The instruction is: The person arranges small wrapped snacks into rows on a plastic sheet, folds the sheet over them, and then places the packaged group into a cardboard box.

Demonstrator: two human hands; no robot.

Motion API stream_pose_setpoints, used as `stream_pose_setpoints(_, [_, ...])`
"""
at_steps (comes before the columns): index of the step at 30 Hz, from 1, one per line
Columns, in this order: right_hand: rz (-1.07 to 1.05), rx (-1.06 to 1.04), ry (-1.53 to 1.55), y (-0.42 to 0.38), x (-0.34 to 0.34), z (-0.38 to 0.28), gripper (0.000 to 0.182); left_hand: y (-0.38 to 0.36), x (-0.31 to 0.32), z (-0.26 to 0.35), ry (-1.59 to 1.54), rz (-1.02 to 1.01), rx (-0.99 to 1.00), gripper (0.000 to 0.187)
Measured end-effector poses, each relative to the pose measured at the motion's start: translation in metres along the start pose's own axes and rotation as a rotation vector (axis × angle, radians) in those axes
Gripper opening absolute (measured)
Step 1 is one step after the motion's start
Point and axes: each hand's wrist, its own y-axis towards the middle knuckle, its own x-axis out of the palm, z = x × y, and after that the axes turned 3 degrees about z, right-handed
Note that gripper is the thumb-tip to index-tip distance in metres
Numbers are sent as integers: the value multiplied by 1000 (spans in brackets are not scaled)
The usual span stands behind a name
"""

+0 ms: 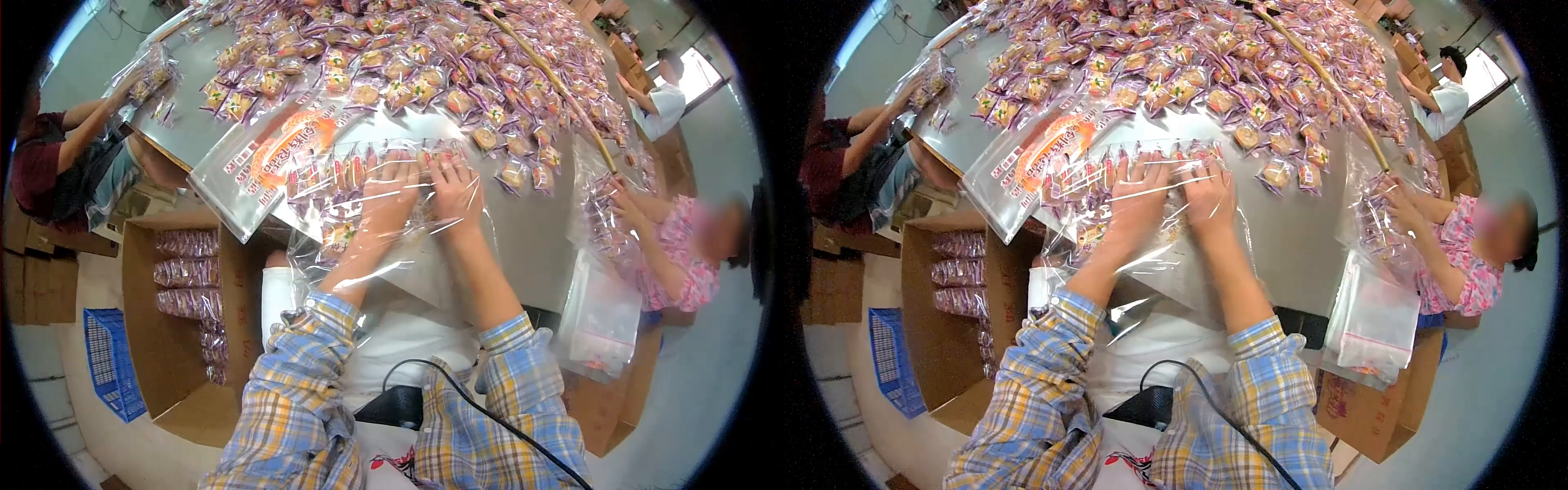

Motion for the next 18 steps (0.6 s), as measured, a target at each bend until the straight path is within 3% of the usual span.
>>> stream_pose_setpoints(2, [14,5,-57,0,5,-1,30,-2,-9,2,-45,-92,-18,50])
stream_pose_setpoints(3, [7,30,-87,3,9,-3,29,-8,-6,2,0,-3,17,49])
stream_pose_setpoints(6, [55,56,-137,9,11,-11,28,-5,2,1,34,-30,-2,50])
stream_pose_setpoints(10, [-125,155,-106,25,0,-16,39,-2,-6,3,23,-37,10,53])
stream_pose_setpoints(11, [-65,132,-67,26,1,-19,50,-4,0,2,89,19,27,54])
stream_pose_setpoints(14, [138,157,152,1,-1,-34,58,0,4,2,114,25,12,56])
stream_pose_setpoints(15, [70,173,234,-5,-33,-44,57,2,-1,3,109,9,10,60])
stream_pose_setpoints(18, [-234,281,335,-67,-43,-55,57,2,-5,5,151,6,36,62])
